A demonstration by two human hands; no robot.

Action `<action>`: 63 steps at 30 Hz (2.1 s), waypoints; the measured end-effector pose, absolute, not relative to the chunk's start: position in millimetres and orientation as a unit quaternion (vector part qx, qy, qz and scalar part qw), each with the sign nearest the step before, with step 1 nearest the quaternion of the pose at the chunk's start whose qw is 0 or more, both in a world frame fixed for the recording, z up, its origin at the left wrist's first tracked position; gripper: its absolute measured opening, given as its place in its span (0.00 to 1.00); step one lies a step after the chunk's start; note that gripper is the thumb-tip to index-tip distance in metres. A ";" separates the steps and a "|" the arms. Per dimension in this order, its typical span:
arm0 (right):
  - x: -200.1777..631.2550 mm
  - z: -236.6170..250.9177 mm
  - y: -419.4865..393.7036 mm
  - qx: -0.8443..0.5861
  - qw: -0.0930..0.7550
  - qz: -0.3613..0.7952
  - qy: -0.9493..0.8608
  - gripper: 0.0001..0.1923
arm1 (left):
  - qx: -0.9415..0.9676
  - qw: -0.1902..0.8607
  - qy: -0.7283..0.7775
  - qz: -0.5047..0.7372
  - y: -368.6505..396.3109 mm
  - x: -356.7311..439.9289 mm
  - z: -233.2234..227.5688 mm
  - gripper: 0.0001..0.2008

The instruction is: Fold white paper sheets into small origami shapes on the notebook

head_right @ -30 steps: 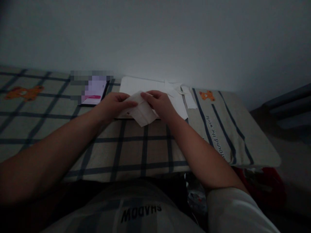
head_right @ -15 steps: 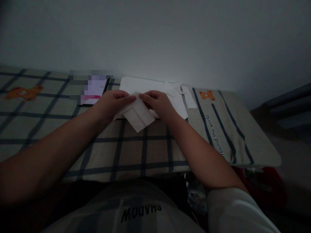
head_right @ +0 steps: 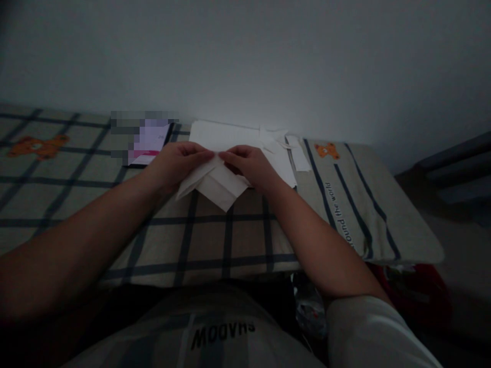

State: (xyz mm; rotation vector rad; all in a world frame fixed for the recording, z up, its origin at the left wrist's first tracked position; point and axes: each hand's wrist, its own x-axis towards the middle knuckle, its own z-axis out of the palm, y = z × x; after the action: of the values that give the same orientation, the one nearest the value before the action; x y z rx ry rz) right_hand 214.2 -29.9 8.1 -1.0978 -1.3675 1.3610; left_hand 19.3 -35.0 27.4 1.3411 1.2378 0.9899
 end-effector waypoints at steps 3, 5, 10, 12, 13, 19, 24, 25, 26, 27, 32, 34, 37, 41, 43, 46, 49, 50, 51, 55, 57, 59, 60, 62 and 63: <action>214.8 8.2 -27.9 -0.447 0.449 0.562 -0.532 0.15 | 0.576 0.479 0.514 0.418 -33.8 18.3 25.4 0.08; 214.8 9.3 -27.9 -0.447 0.450 0.565 -0.528 0.15 | 0.594 0.455 0.514 0.421 -33.0 18.1 24.4 0.08; 214.9 13.9 -30.0 -0.451 0.469 0.547 -0.527 0.13 | 0.593 0.464 0.524 0.398 -31.5 18.2 25.0 0.08; 215.5 15.1 -30.1 -0.457 0.472 0.544 -0.522 0.12 | 0.593 0.484 0.524 0.374 -31.4 17.8 25.9 0.08; 215.8 15.3 -29.9 -0.459 0.471 0.547 -0.518 0.12 | 0.595 0.488 0.524 0.365 -31.5 17.6 26.3 0.09; 216.9 14.0 -28.6 -0.431 0.467 0.584 -0.504 0.13 | 0.608 0.478 0.529 0.350 -33.8 18.0 28.0 0.08; 215.6 15.2 -30.6 -0.407 0.459 0.601 -0.513 0.09 | 0.597 0.482 0.528 0.363 -35.2 19.0 28.9 0.08; 215.3 15.3 -30.9 -0.406 0.455 0.605 -0.513 0.08 | 0.600 0.477 0.528 0.365 -35.6 18.7 29.3 0.08; 215.1 15.2 -31.2 -0.407 0.449 0.609 -0.513 0.08 | 0.606 0.471 0.528 0.365 -36.0 18.2 29.7 0.08; 214.8 14.9 -31.3 -0.410 0.444 0.608 -0.515 0.08 | 0.613 0.464 0.527 0.363 -36.3 17.6 30.0 0.09; 215.0 11.4 -32.3 -0.421 0.411 0.553 -0.590 0.12 | 0.655 0.438 0.509 0.347 -37.0 15.4 29.2 0.10; 215.4 10.4 -32.9 -0.412 0.405 0.539 -0.613 0.11 | 0.665 0.434 0.504 0.340 -37.2 15.3 28.1 0.10; 215.4 11.0 -33.4 -0.415 0.401 0.533 -0.619 0.09 | 0.675 0.428 0.494 0.342 -38.0 15.6 26.7 0.11; 215.1 14.9 -33.0 -0.435 0.398 0.551 -0.591 0.07 | 0.678 0.411 0.495 0.355 -39.0 16.2 26.3 0.11; 215.9 17.0 -32.4 -0.441 0.402 0.565 -0.570 0.06 | 0.677 0.400 0.500 0.362 -38.0 15.9 26.8 0.11; 218.1 18.8 -31.2 -0.448 0.415 0.576 -0.543 0.06 | 0.671 0.394 0.505 0.374 -35.1 14.9 27.4 0.10; 219.4 18.0 -29.8 -0.448 0.426 0.578 -0.533 0.06 | 0.654 0.408 0.508 0.384 -34.1 15.1 26.9 0.08; 219.7 17.1 -29.1 -0.447 0.428 0.577 -0.533 0.06 | 0.644 0.416 0.510 0.389 -34.5 15.6 26.5 0.08; 220.0 16.2 -28.3 -0.443 0.431 0.578 -0.532 0.05 | 0.635 0.425 0.512 0.393 -35.1 16.2 26.3 0.08; 223.4 13.5 -23.3 -0.424 0.470 0.582 -0.510 0.07 | 0.605 0.440 0.523 0.410 -37.3 17.0 27.4 0.08; 225.3 13.7 -20.9 -0.427 0.491 0.576 -0.495 0.09 | 0.602 0.440 0.524 0.412 -36.7 15.8 29.2 0.07; 225.8 13.9 -20.2 -0.434 0.484 0.580 -0.490 0.11 | 0.607 0.439 0.527 0.402 -35.5 14.4 31.2 0.08; 225.3 13.6 -20.8 -0.436 0.468 0.587 -0.496 0.12 | 0.612 0.436 0.529 0.394 -34.9 13.9 32.0 0.08; 223.1 11.7 -23.3 -0.434 0.434 0.589 -0.525 0.15 | 0.629 0.425 0.533 0.375 -34.3 13.7 33.0 0.09; 221.9 10.3 -24.9 -0.431 0.423 0.581 -0.546 0.16 | 0.637 0.417 0.533 0.367 -34.3 14.0 33.2 0.09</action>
State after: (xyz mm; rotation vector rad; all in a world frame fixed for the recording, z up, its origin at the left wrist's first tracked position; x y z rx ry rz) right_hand 221.9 -24.9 10.3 -1.0790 -1.3671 1.4544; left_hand 14.0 -34.3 33.2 1.5997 1.3387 0.9210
